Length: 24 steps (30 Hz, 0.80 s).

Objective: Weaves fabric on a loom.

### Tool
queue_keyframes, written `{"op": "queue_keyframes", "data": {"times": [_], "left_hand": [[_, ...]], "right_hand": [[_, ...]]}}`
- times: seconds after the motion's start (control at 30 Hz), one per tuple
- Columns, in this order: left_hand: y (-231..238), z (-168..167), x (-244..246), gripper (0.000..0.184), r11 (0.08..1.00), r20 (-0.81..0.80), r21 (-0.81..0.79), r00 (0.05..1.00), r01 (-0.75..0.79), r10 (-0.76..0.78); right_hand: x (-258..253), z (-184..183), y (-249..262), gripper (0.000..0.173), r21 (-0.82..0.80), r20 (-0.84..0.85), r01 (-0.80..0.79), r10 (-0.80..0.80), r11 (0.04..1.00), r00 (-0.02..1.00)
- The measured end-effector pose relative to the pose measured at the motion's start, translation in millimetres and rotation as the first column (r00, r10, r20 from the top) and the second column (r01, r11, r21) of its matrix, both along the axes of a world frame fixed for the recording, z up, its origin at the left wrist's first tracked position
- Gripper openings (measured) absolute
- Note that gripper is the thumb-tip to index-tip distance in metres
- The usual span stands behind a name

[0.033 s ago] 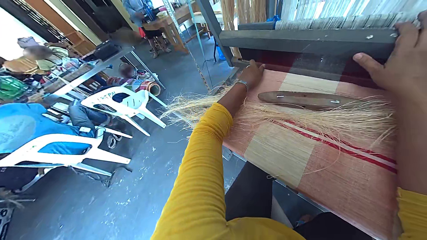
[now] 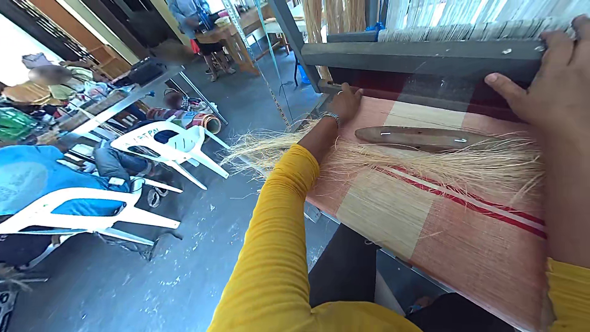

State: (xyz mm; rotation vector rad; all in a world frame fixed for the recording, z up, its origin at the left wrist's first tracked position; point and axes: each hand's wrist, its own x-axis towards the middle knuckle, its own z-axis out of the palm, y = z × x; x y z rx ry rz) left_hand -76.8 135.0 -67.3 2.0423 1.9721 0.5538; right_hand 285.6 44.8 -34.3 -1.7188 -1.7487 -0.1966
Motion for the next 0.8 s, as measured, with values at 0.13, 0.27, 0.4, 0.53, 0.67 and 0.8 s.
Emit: {"op": "queue_keyframes", "data": {"times": [0.13, 0.27, 0.4, 0.53, 0.67, 0.8], "left_hand": [[-1.9, 8.4, -11.8, 0.059, 0.993, 0.052, -0.054, 0.994, 0.102, -0.1], [-8.7, 22.8, -15.1, 0.063, 0.979, 0.045, -0.188, 0.996, 0.084, -0.077], [-5.3, 8.2, -34.1, 0.068, 0.974, 0.127, -0.207, 0.99, 0.088, -0.062], [-10.9, -12.8, -42.5, 0.067, 0.991, 0.209, -0.109, 0.977, 0.076, -0.051], [-15.6, -23.5, -37.8, 0.07, 0.999, 0.214, -0.01, 0.976, -0.038, 0.039], [-15.9, -21.6, -32.9, 0.07, 0.996, 0.176, 0.012, 0.981, -0.085, 0.081]], "right_hand": [[0.2, -0.8, -1.5, 0.099, 0.006, 0.003, 0.001, -0.001, 1.0, 1.0], [-3.3, 4.6, -6.4, 0.099, 0.0, 0.012, 0.007, -0.007, 1.0, 1.0], [-5.4, 7.2, -7.9, 0.097, -0.004, 0.015, 0.001, -0.001, 1.0, 1.0], [-5.9, 6.7, -8.9, 0.097, 0.0, 0.014, 0.005, -0.005, 1.0, 1.0], [-5.7, 6.5, -7.0, 0.098, -0.01, 0.014, 0.02, -0.02, 1.0, 1.0], [-1.3, 0.6, -2.4, 0.099, -0.011, 0.017, 0.025, -0.025, 1.0, 1.0]]}}
